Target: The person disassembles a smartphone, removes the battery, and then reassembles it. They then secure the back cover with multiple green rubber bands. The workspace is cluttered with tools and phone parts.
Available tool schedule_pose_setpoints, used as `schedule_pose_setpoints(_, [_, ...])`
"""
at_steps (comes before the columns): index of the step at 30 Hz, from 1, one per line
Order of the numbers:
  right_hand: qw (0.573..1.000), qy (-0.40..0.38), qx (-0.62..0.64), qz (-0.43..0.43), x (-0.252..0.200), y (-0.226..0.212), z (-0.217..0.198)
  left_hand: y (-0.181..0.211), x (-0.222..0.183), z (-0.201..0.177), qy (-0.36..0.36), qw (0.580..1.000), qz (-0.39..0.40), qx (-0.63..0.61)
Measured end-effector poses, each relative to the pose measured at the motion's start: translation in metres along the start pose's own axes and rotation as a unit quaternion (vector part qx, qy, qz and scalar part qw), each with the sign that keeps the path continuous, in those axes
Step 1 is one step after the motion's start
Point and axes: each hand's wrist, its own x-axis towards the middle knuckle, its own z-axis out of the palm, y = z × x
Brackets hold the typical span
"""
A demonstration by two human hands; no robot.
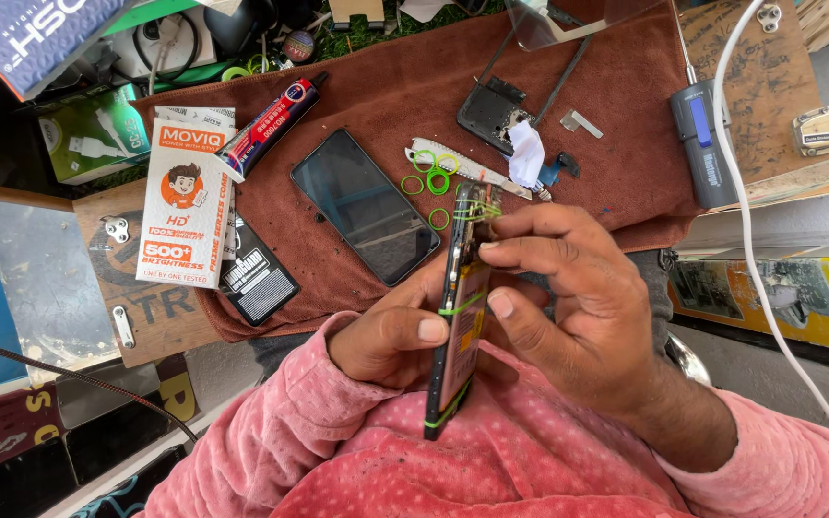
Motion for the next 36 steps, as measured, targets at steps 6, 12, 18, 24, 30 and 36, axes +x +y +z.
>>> schedule_pose_setpoints(6, [0.942,-0.01,0.286,0.173,-0.007,0.003,0.008,-0.021,0.015,0.004,0.146,0.962,0.161,0.168])
schedule_pose_setpoints(12, [0.866,0.062,0.386,0.312,-0.007,0.009,0.003,-0.008,0.009,0.022,0.155,0.938,0.214,0.225])
schedule_pose_setpoints(18, [0.89,-0.021,0.332,0.312,-0.026,-0.013,-0.003,0.06,-0.012,0.028,0.135,0.896,0.139,0.4])
schedule_pose_setpoints(24, [0.877,-0.042,0.365,0.311,-0.041,-0.015,0.0,0.072,-0.003,0.031,0.063,0.889,0.03,0.453])
schedule_pose_setpoints(30, [0.801,-0.01,0.487,0.347,-0.041,0.013,-0.003,0.069,0.009,0.027,0.059,0.892,0.023,0.448])
schedule_pose_setpoints(36, [0.746,-0.03,0.544,0.382,-0.03,0.025,-0.012,0.07,0.018,0.025,0.023,0.875,0.019,0.483])
